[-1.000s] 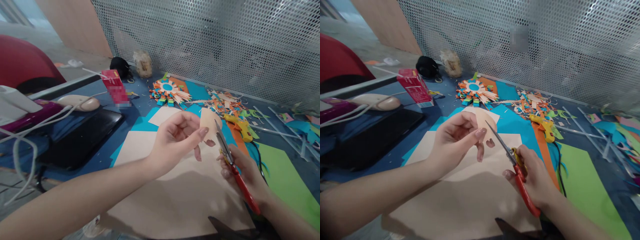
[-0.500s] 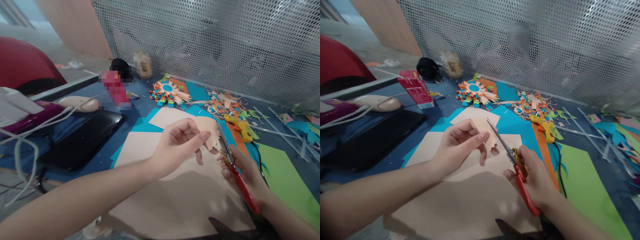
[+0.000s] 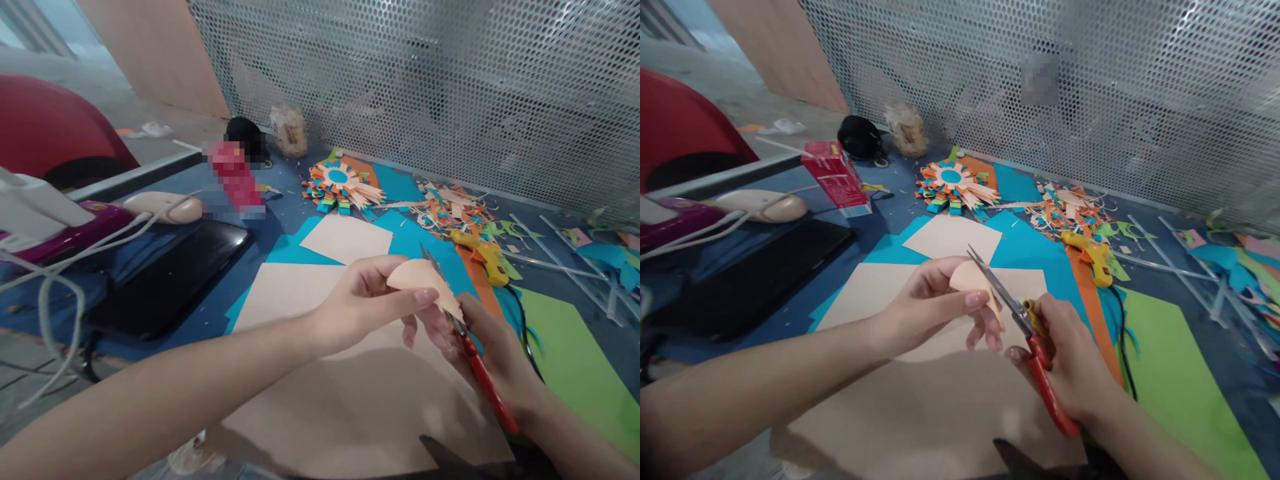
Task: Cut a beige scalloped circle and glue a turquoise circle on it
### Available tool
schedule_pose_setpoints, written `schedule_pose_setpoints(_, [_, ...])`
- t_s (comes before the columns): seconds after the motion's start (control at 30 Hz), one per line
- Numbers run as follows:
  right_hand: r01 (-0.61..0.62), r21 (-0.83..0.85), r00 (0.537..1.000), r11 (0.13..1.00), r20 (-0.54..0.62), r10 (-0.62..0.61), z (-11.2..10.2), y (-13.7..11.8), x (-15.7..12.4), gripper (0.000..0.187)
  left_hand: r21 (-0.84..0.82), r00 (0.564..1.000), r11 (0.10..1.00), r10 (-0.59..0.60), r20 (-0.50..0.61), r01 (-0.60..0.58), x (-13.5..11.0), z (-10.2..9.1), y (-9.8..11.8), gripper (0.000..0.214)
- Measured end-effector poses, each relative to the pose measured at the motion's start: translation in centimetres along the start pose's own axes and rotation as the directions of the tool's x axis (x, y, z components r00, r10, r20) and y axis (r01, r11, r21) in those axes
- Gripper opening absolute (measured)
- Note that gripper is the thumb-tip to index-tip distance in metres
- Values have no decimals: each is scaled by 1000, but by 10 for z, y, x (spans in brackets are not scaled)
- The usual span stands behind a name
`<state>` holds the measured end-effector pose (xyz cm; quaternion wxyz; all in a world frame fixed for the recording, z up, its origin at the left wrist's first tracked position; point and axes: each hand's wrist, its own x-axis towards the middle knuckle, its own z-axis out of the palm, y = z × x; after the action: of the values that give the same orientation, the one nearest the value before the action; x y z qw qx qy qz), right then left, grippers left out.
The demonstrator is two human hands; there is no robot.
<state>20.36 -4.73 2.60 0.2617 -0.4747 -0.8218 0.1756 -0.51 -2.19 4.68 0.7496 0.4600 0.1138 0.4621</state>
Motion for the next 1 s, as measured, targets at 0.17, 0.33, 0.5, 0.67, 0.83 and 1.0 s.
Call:
schedule_pose_setpoints(0.17, [-34, -11, 999, 999, 22, 34, 1, -1, 2, 22, 12, 1000, 999, -30, 5, 30, 0, 1, -1, 14])
schedule_pose_setpoints(0.33, [-23, -32, 1000, 999, 3, 23, 1, 1, 2, 19, 43, 999, 998, -42, -9, 42, 1, 2, 0, 22])
schedule_pose_setpoints(0.5, [-49, -10, 999, 999, -17, 49, 2, 5, -1, 18, 160, 999, 987, 9, -47, -2, 2, 3, 2, 33])
schedule_pose_setpoints(0.67, [-141, 137, 989, 980, -13, 144, 3, 6, 2, 26, 207, 988, 975, 108, -113, -83, 5, 3, 2, 25])
schedule_pose_setpoints(0.83, [-218, 262, 976, 940, 59, 210, 0, -3, 8, 26, 219, 943, 968, 179, -280, -119, 7, 3, 5, 25])
schedule_pose_setpoints(1.0, [-197, 236, 980, 952, 52, 190, -2, -5, 9, 23, 277, 917, 950, 235, -322, -146, 9, -1, 5, 28])
